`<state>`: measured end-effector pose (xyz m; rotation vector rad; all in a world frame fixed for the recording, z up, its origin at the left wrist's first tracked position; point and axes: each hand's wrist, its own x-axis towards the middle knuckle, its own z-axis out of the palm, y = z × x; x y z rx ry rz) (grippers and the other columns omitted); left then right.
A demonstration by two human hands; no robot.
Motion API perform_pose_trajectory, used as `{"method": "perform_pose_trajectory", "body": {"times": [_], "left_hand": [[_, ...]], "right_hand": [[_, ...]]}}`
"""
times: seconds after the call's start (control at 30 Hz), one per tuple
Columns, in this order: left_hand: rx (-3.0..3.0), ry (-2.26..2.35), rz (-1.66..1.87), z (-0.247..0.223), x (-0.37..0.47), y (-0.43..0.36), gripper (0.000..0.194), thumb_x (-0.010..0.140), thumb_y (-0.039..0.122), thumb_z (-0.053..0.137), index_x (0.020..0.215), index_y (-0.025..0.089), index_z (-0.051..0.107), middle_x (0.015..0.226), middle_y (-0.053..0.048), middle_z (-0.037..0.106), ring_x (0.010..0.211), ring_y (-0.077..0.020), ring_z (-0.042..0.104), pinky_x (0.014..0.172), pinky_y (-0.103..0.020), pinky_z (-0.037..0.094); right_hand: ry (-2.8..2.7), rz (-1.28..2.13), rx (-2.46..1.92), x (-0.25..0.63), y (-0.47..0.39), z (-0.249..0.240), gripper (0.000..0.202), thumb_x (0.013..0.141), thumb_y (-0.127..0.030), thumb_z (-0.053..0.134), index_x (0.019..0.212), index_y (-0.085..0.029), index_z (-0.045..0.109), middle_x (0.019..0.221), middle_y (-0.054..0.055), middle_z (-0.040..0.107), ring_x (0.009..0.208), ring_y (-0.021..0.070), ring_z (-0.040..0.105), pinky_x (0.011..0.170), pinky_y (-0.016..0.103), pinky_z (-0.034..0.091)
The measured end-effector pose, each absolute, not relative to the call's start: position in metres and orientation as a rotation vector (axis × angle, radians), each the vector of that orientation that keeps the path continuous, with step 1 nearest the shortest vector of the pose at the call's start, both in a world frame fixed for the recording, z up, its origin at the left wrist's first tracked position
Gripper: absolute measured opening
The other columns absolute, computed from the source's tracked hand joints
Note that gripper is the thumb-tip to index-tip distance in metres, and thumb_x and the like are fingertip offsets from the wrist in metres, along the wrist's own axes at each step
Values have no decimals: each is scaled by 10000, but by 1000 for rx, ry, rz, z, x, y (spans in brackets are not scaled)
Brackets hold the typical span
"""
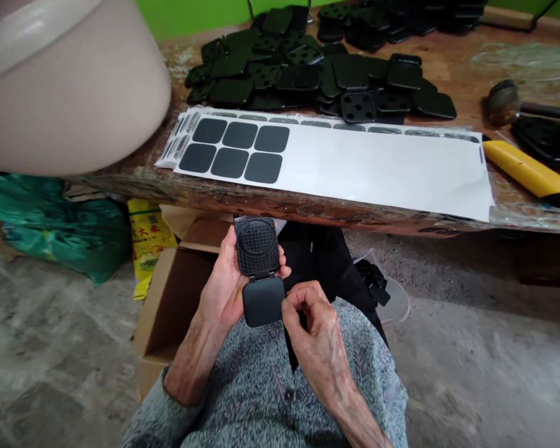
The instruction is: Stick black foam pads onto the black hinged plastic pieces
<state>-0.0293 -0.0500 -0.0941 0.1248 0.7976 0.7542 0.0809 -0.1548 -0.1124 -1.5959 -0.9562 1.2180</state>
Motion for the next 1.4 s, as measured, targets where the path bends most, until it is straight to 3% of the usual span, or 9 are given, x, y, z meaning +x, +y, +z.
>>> {"method": "perform_pose_trajectory", "body": {"times": [0.23,0.4,0.53,0.67,0.8,0.9,0.97,1.07,1.4], "left_hand": [[102,802,767,-97,-29,-50,599,919,550,293,1133,91,612,745,-99,666,675,-180,632,703,-354,555],[44,820,767,-103,-31,-49,613,911,566,299,951,76,665,744,-117,677,679,-192,642,708,-358,557],[32,786,758,-106,-33,-49,615,908,574,299,901,82,668,755,-115,681,677,-193,649,714,-351,554],[38,792,761,-104,-31,-48,627,911,577,274,956,86,662,761,-118,683,684,-201,653,706,-352,551],[94,800,789,-99,-32,-50,634,916,572,262,955,83,663,816,-127,686,750,-216,656,741,-383,549],[213,851,794,-95,-37,-56,487,890,541,413,994,136,663,878,-92,682,768,-190,647,695,-312,541],[333,899,778,-93,-40,-61,313,837,404,595,1043,176,653,895,-57,678,751,-155,636,674,-250,517],[449,930,774,-89,-45,-69,329,776,250,683,1095,188,637,930,-52,679,766,-151,634,696,-244,501],[635,944,814,-65,-51,-76,329,769,344,689,1041,160,681,875,-85,684,686,-160,600,643,-271,475]], "right_hand": [[-1071,1122,-1667,79,-157,-114,146,880,-256,520,746,-203,506,874,31,522,727,143,494,598,276,377],[-1031,1091,-1713,77,-158,-114,135,863,-313,567,828,-214,483,881,31,547,758,151,539,666,294,425],[-836,1291,-1648,80,-154,-110,264,837,-374,619,988,-223,464,793,-12,556,680,129,525,621,266,414],[-704,1610,-1408,82,-150,-101,242,934,-409,457,945,-208,591,791,-2,546,712,128,475,666,267,383],[-627,1670,-1287,80,-150,-100,259,935,-404,469,974,-202,627,768,0,550,691,130,467,667,270,373],[-631,1596,-1312,79,-149,-99,280,930,-419,471,960,-199,642,733,1,542,690,141,464,669,273,374],[-583,1575,-1285,79,-147,-97,316,933,-439,446,959,-200,651,773,13,559,698,146,467,674,275,391],[-584,1564,-1267,81,-146,-94,294,902,-440,506,1032,-215,644,898,28,604,732,148,497,680,263,425],[-596,1390,-1356,75,-134,-88,440,765,-582,615,908,-177,708,675,27,628,550,153,539,548,272,455]]}}
